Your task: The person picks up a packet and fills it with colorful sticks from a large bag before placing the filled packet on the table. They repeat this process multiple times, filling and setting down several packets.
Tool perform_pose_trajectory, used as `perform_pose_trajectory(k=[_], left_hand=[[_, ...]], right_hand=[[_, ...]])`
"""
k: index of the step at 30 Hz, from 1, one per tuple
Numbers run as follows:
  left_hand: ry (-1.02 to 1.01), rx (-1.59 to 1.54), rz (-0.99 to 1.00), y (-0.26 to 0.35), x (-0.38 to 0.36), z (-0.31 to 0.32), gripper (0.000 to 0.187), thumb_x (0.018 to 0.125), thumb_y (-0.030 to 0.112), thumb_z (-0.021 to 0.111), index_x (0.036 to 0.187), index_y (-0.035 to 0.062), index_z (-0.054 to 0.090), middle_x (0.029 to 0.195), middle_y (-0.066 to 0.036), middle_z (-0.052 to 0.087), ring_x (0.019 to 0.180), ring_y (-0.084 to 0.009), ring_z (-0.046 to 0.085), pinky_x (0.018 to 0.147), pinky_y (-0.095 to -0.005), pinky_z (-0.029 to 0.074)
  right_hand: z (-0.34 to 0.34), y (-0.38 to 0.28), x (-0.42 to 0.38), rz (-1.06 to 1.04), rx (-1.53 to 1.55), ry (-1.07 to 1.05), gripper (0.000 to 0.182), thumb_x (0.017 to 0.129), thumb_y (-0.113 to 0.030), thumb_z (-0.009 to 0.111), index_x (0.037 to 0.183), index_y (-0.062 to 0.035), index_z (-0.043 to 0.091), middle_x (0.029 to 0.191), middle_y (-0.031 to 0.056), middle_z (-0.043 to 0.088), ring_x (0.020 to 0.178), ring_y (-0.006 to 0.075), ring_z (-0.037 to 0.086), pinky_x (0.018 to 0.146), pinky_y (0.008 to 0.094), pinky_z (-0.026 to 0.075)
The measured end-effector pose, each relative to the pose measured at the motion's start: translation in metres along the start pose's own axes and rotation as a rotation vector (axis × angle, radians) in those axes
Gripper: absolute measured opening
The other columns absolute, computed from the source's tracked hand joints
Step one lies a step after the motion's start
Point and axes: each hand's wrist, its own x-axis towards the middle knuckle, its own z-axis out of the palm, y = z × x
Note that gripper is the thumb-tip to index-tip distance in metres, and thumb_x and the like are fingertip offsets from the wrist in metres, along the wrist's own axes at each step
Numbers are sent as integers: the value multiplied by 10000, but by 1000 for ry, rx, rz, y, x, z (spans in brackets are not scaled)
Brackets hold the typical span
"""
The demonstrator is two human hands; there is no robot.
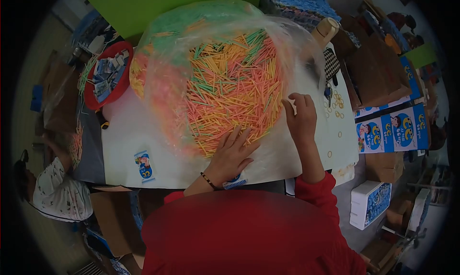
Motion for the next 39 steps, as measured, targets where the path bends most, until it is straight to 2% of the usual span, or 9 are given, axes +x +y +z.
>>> perform_pose_trajectory(k=[4, 6, 9, 12, 22, 28, 31, 33, 39], left_hand=[[137, 58, 46, 8, -2, -11, 501, 794, 277, 694, 1257, 142, 560, 1389, -158, 430, 1294, -338, 383, 1043, -454, 319], [296, 78, -69, 9, -13, -12, 422, 791, 352, 700, 1066, 46, 603, 1077, -155, 573, 1001, -307, 551, 840, -410, 441], [153, 185, -336, 17, -36, -33, 454, 772, 451, 702, 864, 25, 574, 805, -116, 548, 744, -279, 554, 656, -385, 440], [71, 161, -536, 13, -58, -29, 514, 747, 517, 704, 800, 31, 543, 756, -122, 536, 717, -291, 559, 627, -389, 430], [225, -90, -521, 0, -72, -1, 556, 702, 544, 721, 790, 29, 531, 773, -126, 537, 720, -309, 535, 629, -426, 391], [233, -99, -513, 2, -73, -2, 499, 725, 503, 721, 773, 46, 525, 750, -99, 526, 707, -284, 519, 652, -390, 347], [137, -220, -617, 3, -71, -8, 447, 760, 466, 704, 774, 55, 529, 736, -92, 522, 706, -280, 514, 666, -384, 344], [272, -116, -549, 6, -72, -11, 383, 786, 389, 707, 770, 53, 523, 733, -96, 520, 698, -282, 508, 658, -388, 345], [455, -383, -486, -4, -72, -6, 195, 816, 117, 708, 838, 19, 541, 736, -94, 516, 677, -264, 514, 620, -365, 400]], right_hand=[[5, -42, 2, 222, -52, -350, 345, 819, -361, 713, 863, -45, 581, 780, 133, 597, 666, 283, 606, 590, 391, 479], [19, -50, 3, 409, -258, -620, 424, 793, -417, 716, 866, -20, 585, 794, 160, 600, 754, 314, 629, 637, 388, 510], [39, -58, -5, 327, -182, -513, 427, 805, -398, 703, 865, 8, 584, 795, 188, 602, 810, 334, 633, 685, 397, 527], [49, -55, -9, 313, -75, -553, 358, 851, -327, 662, 888, 18, 574, 828, 194, 615, 819, 338, 634, 685, 430, 512], [52, -49, -30, 519, 783, -355, 158, 896, -128, 601, 946, 11, 547, 859, 152, 595, 744, 319, 558, 684, 351, 454], [72, -40, -52, 20, 526, -191, 219, 894, -89, 603, 1093, -4, 567, 912, 135, 596, 847, 253, 587, 762, 335, 456], [71, -39, -46, 148, 598, -268, 178, 939, -87, 552, 1106, -26, 551, 950, 92, 605, 904, 190, 586, 790, 315, 454], [71, -41, -38, 689, 1261, -125, 123, 989, -109, 477, 1091, -60, 524, 1003, 66, 610, 889, 156, 588, 817, 290, 462], [34, -22, -24, 810, 1494, 53, 152, 1019, -143, 411, 1115, -51, 483, 928, 27, 535, 829, 110, 523, 799, 238, 450]])
